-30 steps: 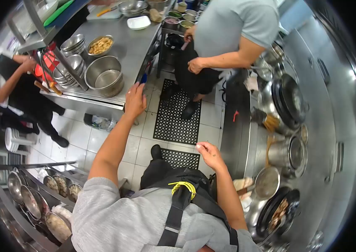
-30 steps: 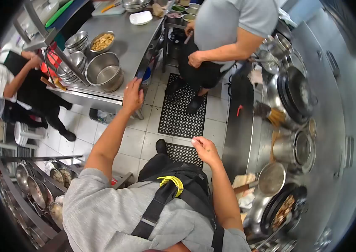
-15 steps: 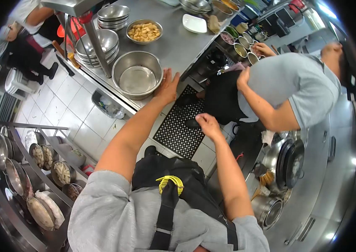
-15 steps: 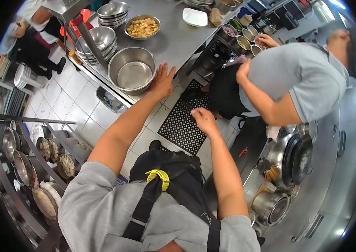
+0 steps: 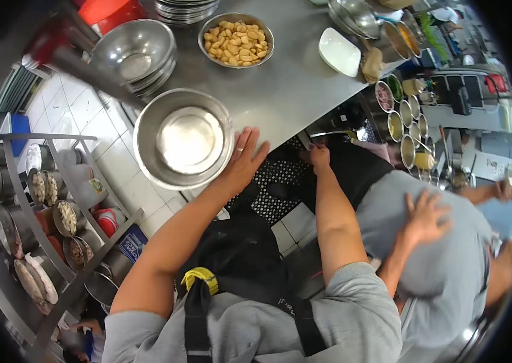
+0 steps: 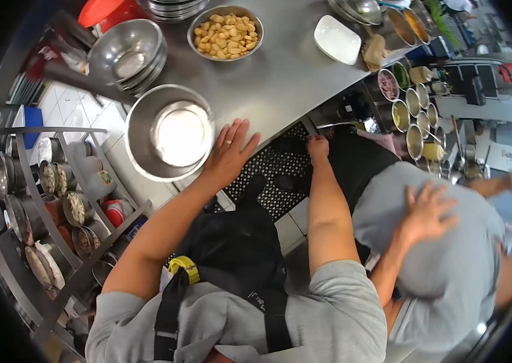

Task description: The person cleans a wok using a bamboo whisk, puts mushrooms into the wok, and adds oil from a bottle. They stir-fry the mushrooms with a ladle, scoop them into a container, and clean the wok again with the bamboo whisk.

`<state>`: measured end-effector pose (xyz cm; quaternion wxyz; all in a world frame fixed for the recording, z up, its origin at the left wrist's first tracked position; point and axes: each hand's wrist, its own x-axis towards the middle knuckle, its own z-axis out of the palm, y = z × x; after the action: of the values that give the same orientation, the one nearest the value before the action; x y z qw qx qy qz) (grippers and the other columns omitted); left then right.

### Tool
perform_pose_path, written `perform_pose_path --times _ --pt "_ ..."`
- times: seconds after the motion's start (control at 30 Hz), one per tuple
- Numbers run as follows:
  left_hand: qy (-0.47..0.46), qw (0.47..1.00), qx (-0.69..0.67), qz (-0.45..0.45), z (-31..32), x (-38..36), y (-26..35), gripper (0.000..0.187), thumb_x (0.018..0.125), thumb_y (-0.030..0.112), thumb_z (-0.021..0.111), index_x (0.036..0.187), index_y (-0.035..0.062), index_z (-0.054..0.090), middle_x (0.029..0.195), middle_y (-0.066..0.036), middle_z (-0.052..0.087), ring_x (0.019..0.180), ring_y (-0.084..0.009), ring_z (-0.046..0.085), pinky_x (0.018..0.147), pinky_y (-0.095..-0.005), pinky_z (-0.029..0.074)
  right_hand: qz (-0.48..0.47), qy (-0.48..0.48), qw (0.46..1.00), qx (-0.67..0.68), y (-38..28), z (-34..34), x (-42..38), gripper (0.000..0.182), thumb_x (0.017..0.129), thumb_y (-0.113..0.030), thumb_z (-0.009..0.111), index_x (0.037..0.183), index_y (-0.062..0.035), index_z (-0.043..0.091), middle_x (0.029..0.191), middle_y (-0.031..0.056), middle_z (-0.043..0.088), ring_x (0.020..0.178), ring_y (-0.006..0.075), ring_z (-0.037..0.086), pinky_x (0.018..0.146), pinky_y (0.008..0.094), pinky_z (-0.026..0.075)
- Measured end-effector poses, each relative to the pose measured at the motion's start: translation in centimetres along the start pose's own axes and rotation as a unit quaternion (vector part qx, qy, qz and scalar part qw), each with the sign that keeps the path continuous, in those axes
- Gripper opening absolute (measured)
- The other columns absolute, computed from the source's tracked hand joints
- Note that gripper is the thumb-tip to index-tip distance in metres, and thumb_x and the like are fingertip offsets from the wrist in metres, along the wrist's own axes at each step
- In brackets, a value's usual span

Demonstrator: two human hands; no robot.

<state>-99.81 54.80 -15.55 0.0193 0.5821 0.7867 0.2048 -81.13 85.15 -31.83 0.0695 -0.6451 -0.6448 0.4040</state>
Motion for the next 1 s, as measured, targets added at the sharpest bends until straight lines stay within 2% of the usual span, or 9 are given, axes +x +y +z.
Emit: perform_pose_path --times 0.1,0.17,0.27,0.37,0.5,0.57,0.67,0.77,1.0 --pt "-0.018 0.999 -0.028 -0.025 0.0 0.6 0.1 0.057 0.085 0.002 0.052 0.141 0.013 0.048 0.15 -0.021 0.035 0.14 -0.0389 0.034 0.115 -0.051 0.029 -0.045 -0.007 0.999 -0.005 1.2 -0.2 6.3 0.043 0.081 -0.033 0.072 0.11 -0.002 0.07 0.099 0.0188 0.072 0.094 0.0297 0.069 0.086 0.0401 0.051" --pt "-0.033 0.999 0.013 -0.027 -0.2 1.2 0.1 0.053 0.086 0.006 0.055 0.137 0.0154 0.052 0.148 -0.019 0.04 0.136 -0.0377 0.04 0.113 -0.0503 0.032 -0.31 0.067 0.844 -0.433 7.0 0.2 15.2 0.038 0.083 -0.027 0.067 0.112 -0.003 0.067 0.105 0.0187 0.069 0.099 0.0304 0.067 0.088 0.0409 0.052" --pt "-0.081 0.995 0.034 -0.041 -0.8 1.9 0.2 0.049 0.087 0.01 0.06 0.135 0.0184 0.055 0.145 -0.018 0.045 0.134 -0.0362 0.043 0.109 -0.0503 0.036 -0.139 0.031 0.981 -0.133 10.9 -0.2 22.9 0.032 0.085 -0.02 0.061 0.112 -0.0023 0.066 0.108 0.0175 0.067 0.1 0.03 0.066 0.085 0.0414 0.054" --pt "-0.113 0.991 0.069 -0.032 -1.0 2.6 0.2 0.044 0.088 0.012 0.061 0.132 0.0184 0.057 0.141 -0.021 0.048 0.132 -0.0383 0.045 0.108 -0.0507 0.037 0.015 0.139 0.962 0.233 19.4 -0.1 30.9 0.046 0.078 -0.023 0.067 0.114 0.0061 0.061 0.12 0.0235 0.063 0.098 0.0338 0.067 0.08 0.0432 0.055" --pt "-0.12 0.989 0.091 -0.012 -0.2 2.2 -0.1 0.04 0.088 0.016 0.063 0.127 0.0176 0.058 0.137 -0.025 0.05 0.128 -0.0427 0.047 0.106 -0.0538 0.038 0.129 0.219 0.934 0.252 14.1 -3.5 28.5 0.043 0.078 -0.011 0.064 0.116 0.006 0.055 0.106 0.02 0.064 0.072 0.0262 0.067 0.059 0.041 0.055" --pt "-0.126 0.988 0.087 -0.009 -0.2 2.0 -0.1 0.04 0.087 0.016 0.065 0.126 0.0171 0.058 0.135 -0.026 0.051 0.127 -0.0442 0.047 0.105 -0.0555 0.038 0.181 0.237 0.929 0.221 13.6 -4.4 28.8 0.062 0.082 -0.009 0.065 0.132 0.0083 0.033 0.103 0.0226 0.061 0.067 0.0272 0.066 0.052 0.0383 0.057" --pt "-0.107 0.99 0.087 -0.002 0.3 1.6 -0.2 0.043 0.087 0.015 0.066 0.128 0.0164 0.056 0.133 -0.029 0.051 0.125 -0.0463 0.048 0.104 -0.0584 0.038 0.16 0.208 0.916 0.304 18.3 -4.2 32.0 0.039 0.086 -0.014 0.065 0.117 0.0031 0.049 0.094 0.0146 0.062 0.063 0.0223 0.063 0.048 0.0329 0.052" --pt "-0.118 0.99 0.083 0.005 0.2 1.3 -0.3 0.042 0.088 0.016 0.065 0.128 0.0162 0.053 0.134 -0.031 0.048 0.127 -0.048 0.045 0.104 -0.0608 0.037 0.305 0.137 0.874 0.353 17.7 -3.9 32.6 0.019 0.09 -0.025 0.066 0.095 -0.0089 0.06 0.073 0.0002 0.058 0.053 0.0118 0.051 0.044 0.0258 0.037" --pt "-0.154 0.983 0.092 -0.032 0.0 0.4 0.1 0.05 0.092 0.021 0.064 0.137 0.027 0.045 0.134 -0.024 0.045 0.13 -0.0428 0.04 0.108 -0.0576 0.032 0.322 0.099 0.849 0.406 19.4 -1.3 32.1 0.02 0.09 -0.03 0.066 0.094 -0.0107 0.06 0.071 -0.0015 0.056 0.052 0.0109 0.05 0.044 0.025 0.036"
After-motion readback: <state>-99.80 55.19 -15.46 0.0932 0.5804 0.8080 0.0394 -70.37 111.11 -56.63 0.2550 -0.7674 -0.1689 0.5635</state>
